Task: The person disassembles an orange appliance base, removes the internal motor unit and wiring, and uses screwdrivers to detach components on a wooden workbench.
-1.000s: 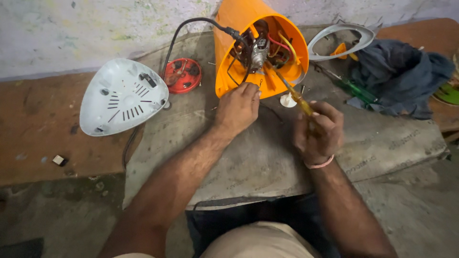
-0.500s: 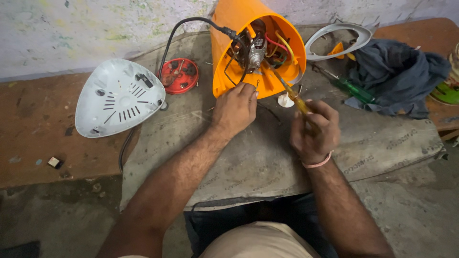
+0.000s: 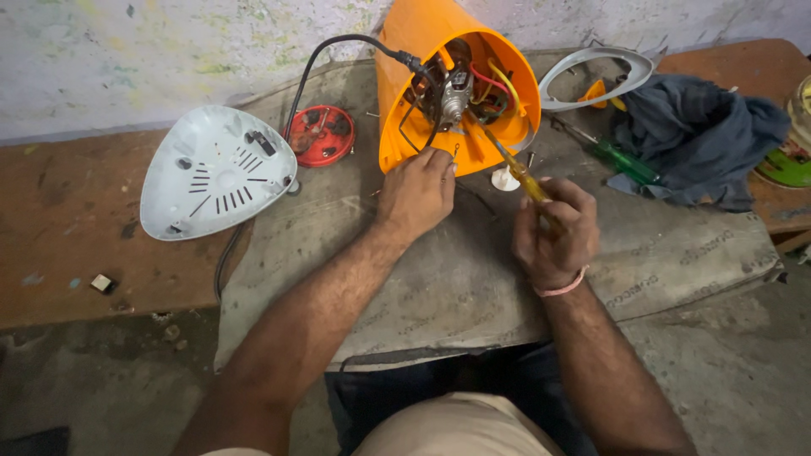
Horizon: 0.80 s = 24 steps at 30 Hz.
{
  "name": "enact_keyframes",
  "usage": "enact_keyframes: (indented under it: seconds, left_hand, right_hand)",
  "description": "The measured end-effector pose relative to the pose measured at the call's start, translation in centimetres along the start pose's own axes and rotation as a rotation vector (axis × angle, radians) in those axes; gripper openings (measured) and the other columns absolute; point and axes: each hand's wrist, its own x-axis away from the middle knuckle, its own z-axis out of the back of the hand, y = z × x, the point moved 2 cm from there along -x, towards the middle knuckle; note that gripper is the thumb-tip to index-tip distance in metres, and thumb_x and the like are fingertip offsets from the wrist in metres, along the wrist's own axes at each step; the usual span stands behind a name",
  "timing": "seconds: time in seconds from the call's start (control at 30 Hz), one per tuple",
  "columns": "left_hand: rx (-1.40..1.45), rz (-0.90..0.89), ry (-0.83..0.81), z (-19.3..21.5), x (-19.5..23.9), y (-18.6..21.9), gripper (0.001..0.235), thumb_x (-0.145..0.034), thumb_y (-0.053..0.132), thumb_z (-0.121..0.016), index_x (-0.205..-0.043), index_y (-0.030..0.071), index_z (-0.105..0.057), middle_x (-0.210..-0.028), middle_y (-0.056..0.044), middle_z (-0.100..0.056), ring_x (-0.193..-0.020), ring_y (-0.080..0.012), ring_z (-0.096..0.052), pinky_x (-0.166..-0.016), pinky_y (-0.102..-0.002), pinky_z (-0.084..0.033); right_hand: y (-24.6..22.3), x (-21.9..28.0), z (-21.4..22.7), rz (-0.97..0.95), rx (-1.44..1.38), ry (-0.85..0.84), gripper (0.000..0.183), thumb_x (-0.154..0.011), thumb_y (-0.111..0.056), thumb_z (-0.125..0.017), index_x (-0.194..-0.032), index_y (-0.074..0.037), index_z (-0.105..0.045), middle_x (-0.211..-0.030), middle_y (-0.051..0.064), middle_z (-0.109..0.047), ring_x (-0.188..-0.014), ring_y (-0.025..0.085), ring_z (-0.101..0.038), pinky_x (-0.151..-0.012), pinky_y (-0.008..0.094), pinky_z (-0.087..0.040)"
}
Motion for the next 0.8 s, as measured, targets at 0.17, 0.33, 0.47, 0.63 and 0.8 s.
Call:
enact_keyframes:
  seconds: [0.17, 0.33, 0.47, 0.63, 0.8]
  left_hand:
    - [-0.008, 0.004, -0.014, -0.1, -0.05, -0.07, 0.013, -0.094, 0.016, -0.065, -0.094, 0.004, -0.061, -0.088, -0.015, -0.067, -0.078, -0.0389, -0.069, -0.068, -0.052, -0.054]
    - [-0.018, -0.004, -0.005, -0.09, 0.05, -0.11, 0.013, -0.094, 0.016, -0.065, -0.094, 0.004, -0.061, -0.087, -0.015, -0.067, -0.077, -0.0391, -0.068, -0.067, -0.052, -0.054]
    - [-0.024, -0.011, -0.003, -0.11, 0.01, -0.08, 0.013, -0.093, 0.016, -0.065, -0.094, 0.004, -0.061, -0.087, -0.015, -0.067, -0.077, -0.0384, -0.069, -0.067, -0.051, -0.054]
    - [-0.034, -0.014, -0.002, -0.09, -0.01, -0.04, 0.013, -0.093, 0.016, -0.066, -0.093, 0.004, -0.061, -0.088, -0.015, -0.067, -0.078, -0.0384, -0.069, -0.068, -0.051, -0.054]
    - [-0.029, -0.012, -0.014, -0.02, -0.03, -0.05, 0.014, -0.093, 0.016, -0.066, -0.095, 0.003, -0.061, -0.089, -0.015, -0.067, -0.078, -0.0377, -0.069, -0.069, -0.05, -0.055]
  right_hand:
    - [0.03, -0.13, -0.02, 0.011, 0.002, 0.001, 0.031, -0.093, 0.011, -0.076, -0.107, 0.001, -0.049, -0.111, 0.024, -0.065, -0.095, 0.032, -0.074, -0.073, 0.037, -0.062]
    - [-0.22, -0.15, 0.15, -0.013, 0.013, -0.014, 0.032, -0.093, 0.011, -0.075, -0.108, 0.001, -0.049, -0.111, 0.023, -0.066, -0.095, 0.032, -0.073, -0.075, 0.038, -0.061]
    - [-0.22, -0.26, 0.23, -0.005, 0.013, -0.02, 0.032, -0.092, 0.011, -0.076, -0.107, 0.0, -0.05, -0.111, 0.023, -0.065, -0.096, 0.032, -0.073, -0.074, 0.037, -0.062]
    - [-0.04, -0.27, 0.1, 0.005, 0.013, -0.001, 0.034, -0.092, 0.01, -0.077, -0.107, 0.0, -0.049, -0.111, 0.023, -0.066, -0.095, 0.031, -0.074, -0.073, 0.036, -0.062]
    - [0.04, -0.1, 0.03, 0.006, 0.042, -0.001, 0.033, -0.092, 0.011, -0.078, -0.107, 0.0, -0.05, -0.11, 0.022, -0.066, -0.094, 0.031, -0.075, -0.072, 0.036, -0.063]
